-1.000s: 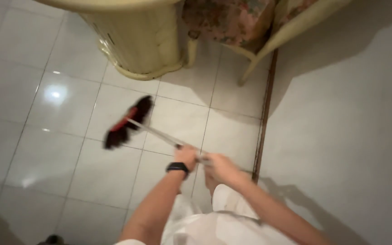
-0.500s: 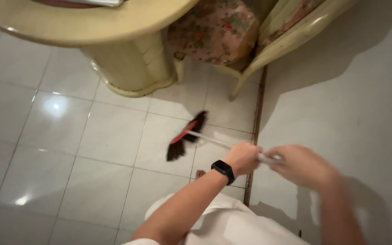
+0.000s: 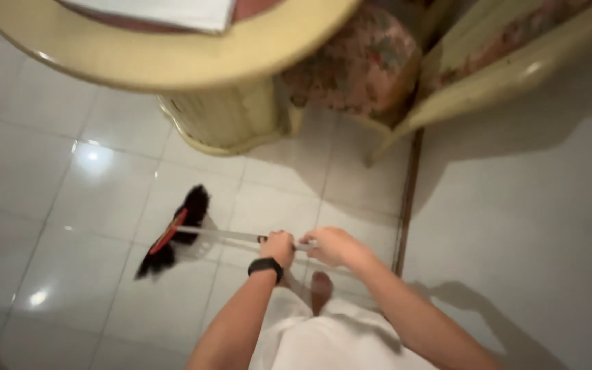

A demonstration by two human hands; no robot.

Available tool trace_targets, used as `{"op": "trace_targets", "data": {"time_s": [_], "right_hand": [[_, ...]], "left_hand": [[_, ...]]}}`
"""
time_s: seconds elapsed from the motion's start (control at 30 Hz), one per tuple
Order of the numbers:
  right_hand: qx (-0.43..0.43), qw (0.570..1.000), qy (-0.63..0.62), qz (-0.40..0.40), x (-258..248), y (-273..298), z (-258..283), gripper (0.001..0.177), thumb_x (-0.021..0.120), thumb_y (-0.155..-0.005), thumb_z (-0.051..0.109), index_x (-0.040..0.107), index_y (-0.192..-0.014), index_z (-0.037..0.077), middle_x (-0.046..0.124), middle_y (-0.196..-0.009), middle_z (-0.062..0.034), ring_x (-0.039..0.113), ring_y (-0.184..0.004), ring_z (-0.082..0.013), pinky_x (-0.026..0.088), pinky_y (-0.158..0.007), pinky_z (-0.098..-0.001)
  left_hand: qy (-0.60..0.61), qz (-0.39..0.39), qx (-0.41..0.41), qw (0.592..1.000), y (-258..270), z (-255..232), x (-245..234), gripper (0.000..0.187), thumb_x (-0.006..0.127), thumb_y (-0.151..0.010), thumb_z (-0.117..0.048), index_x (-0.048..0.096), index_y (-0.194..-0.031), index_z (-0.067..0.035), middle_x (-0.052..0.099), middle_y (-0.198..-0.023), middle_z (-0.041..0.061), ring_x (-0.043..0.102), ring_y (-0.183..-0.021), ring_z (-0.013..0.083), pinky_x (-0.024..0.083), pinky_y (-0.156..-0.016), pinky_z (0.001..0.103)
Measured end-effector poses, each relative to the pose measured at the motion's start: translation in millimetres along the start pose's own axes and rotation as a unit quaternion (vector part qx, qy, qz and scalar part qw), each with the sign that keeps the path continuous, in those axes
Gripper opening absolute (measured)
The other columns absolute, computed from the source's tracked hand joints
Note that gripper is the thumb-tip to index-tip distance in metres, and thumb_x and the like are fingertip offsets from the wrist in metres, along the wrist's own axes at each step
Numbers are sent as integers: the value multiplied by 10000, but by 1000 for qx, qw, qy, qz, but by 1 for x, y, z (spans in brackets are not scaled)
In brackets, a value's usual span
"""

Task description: Sweep the tiled floor of a dining room using a broom.

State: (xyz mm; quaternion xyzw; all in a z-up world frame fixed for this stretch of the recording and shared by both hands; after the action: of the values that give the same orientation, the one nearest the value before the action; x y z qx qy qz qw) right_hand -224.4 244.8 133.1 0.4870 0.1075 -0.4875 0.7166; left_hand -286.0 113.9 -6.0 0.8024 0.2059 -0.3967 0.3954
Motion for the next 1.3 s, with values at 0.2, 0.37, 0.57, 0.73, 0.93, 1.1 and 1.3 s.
{"op": "trace_targets", "data": {"time_s": [0.2, 0.37, 0.57, 0.73, 0.93, 1.1, 1.3], "right_hand": [[168, 984, -29, 48, -195, 136, 39, 384, 691, -952, 410, 733, -1267, 194, 821, -1054, -47, 717, -924, -224, 594, -860, -385], [392, 917, 59, 35, -238, 186, 62, 384, 658, -975, 321, 697, -1353, 267, 790, -1093, -108, 716, -957, -296, 596, -885, -426], [237, 963, 127, -31, -229, 87, -32, 367, 704, -911, 299, 734, -1264, 203, 774, -1162, -86, 734, -1029, -299, 576, -926, -424], [161, 979, 126, -14, -270, 30, -38, 372, 735, -888, 278, 742, -1252, 204, 771, -1167, -76, 740, -1029, -292, 573, -926, -420], [-106, 992, 70, 23, -186, -115, -22, 357, 734, -861, 220, 735, -1213, 155, 732, -1182, -131, 699, -1059, -314, 544, -918, -424], [-92, 990, 107, 16, -154, -141, 26, 414, 677, -884, 235, 703, -1298, 249, 727, -1139, -139, 676, -1026, -371, 544, -923, -440], [-102, 981, 152, 61, -297, -52, 33, 347, 629, -923, 239, 705, -1249, 149, 756, -1112, -128, 713, -1013, -325, 562, -883, -435]], "left_hand": [[269, -148, 344, 887, 29, -153, -131, 201, 654, -889, -100, 720, -1078, -101, 712, -866, 174, 698, -818, 377, 558, -736, 480], [238, -91, 429, 867, 11, -234, -157, 146, 709, -908, -204, 668, -943, -67, 712, -859, 163, 690, -882, 397, 539, -759, 506], [252, -62, 351, 900, -93, -234, -125, 175, 750, -796, -183, 702, -933, -85, 715, -900, 178, 673, -897, 408, 537, -769, 521], [238, -239, 311, 888, -132, -195, -135, 134, 716, -804, -89, 676, -926, -51, 711, -950, 182, 660, -998, 414, 520, -851, 531], [173, -91, 25, 980, -187, -31, -75, 147, 748, -837, -198, 749, -862, -54, 720, -917, 243, 709, -927, 411, 575, -809, 488], [37, -306, -137, 941, -131, 7, -131, 353, 815, -533, -156, 777, -879, -101, 729, -1027, 197, 674, -1020, 455, 537, -738, 682], [155, -241, -11, 958, -113, -104, -210, 164, 764, -789, -247, 721, -803, -89, 715, -892, 156, 655, -944, 387, 545, -764, 546]]}}
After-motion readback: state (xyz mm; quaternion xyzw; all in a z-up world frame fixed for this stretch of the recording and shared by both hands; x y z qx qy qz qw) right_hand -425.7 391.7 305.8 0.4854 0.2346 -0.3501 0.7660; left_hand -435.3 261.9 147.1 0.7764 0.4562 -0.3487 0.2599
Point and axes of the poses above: each hand's wrist, its own y-axis away from the middle knuckle, its own x-axis out of the palm, z = x × y, the point moved 4 cm from there along -y, towards the middle knuckle
